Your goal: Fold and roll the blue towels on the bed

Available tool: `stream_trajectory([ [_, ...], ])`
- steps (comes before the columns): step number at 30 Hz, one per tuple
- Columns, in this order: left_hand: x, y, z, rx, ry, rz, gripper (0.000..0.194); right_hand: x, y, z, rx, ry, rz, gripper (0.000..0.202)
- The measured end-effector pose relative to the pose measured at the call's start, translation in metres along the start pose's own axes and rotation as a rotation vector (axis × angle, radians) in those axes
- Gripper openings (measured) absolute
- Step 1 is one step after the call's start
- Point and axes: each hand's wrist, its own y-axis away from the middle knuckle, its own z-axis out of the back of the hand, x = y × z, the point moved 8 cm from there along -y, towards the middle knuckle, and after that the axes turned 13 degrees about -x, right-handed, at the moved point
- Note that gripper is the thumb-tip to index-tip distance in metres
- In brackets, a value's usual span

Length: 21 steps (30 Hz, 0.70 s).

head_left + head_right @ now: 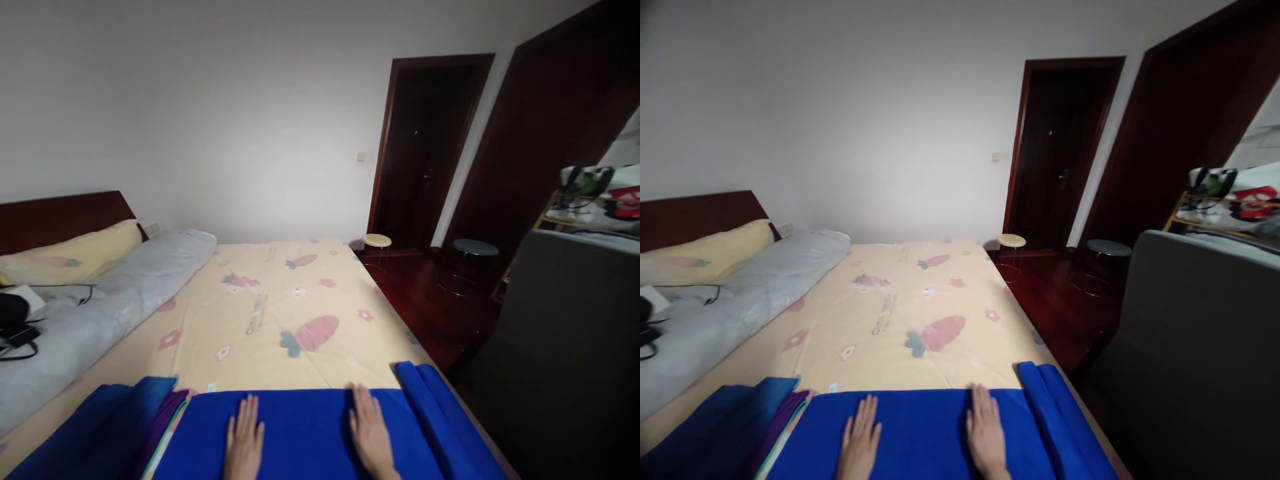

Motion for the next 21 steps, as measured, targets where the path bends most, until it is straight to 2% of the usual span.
stream_trajectory([
  [2,-0.067,0.009,-0.014,0.089,0.128,-0.118,0.054,0.068,0.01,-0.014,0.109,-0.17,0.173,0.054],
  [3,-0.095,0.012,-0.02,0.137,0.174,-0.19,0.054,0.093,0.015,-0.02,0.153,-0.24,0.232,0.053],
  [4,-0.114,0.013,-0.024,0.173,0.208,-0.247,0.054,0.11,0.019,-0.024,0.188,-0.286,0.27,0.053],
  [5,-0.125,0.013,-0.025,0.19,0.231,-0.29,0.054,0.117,0.021,-0.027,0.208,-0.305,0.282,0.052],
  [6,-0.127,0.01,-0.024,0.19,0.241,-0.309,0.054,0.115,0.021,-0.029,0.216,-0.298,0.27,0.052],
  [7,-0.119,0.005,-0.022,0.177,0.235,-0.299,0.053,0.105,0.019,-0.03,0.212,-0.27,0.241,0.053],
  [9,-0.082,-0.009,-0.015,0.136,0.178,-0.207,0.052,0.065,0.011,-0.025,0.187,-0.176,0.149,0.055],
  [13,0.027,-0.03,-0.003,0.122,-0.012,0.024,0.054,-0.041,-0.001,-0.006,0.115,0.056,-0.062,0.063],
  [16,0.102,-0.037,0.005,0.142,-0.1,0.168,0.056,-0.102,-0.002,0.006,0.044,0.136,-0.159,0.073],
  [18,0.139,-0.04,0.012,0.16,-0.162,0.26,0.057,-0.125,-0.002,0.008,0.027,0.11,-0.179,0.08],
  [19,0.15,-0.041,0.017,0.16,-0.195,0.284,0.058,-0.13,-0.002,0.007,0.022,0.092,-0.181,0.083],
  [21,0.154,-0.043,0.028,0.14,-0.251,0.282,0.058,-0.13,-0.004,0.008,-0.023,0.09,-0.2,0.087],
])
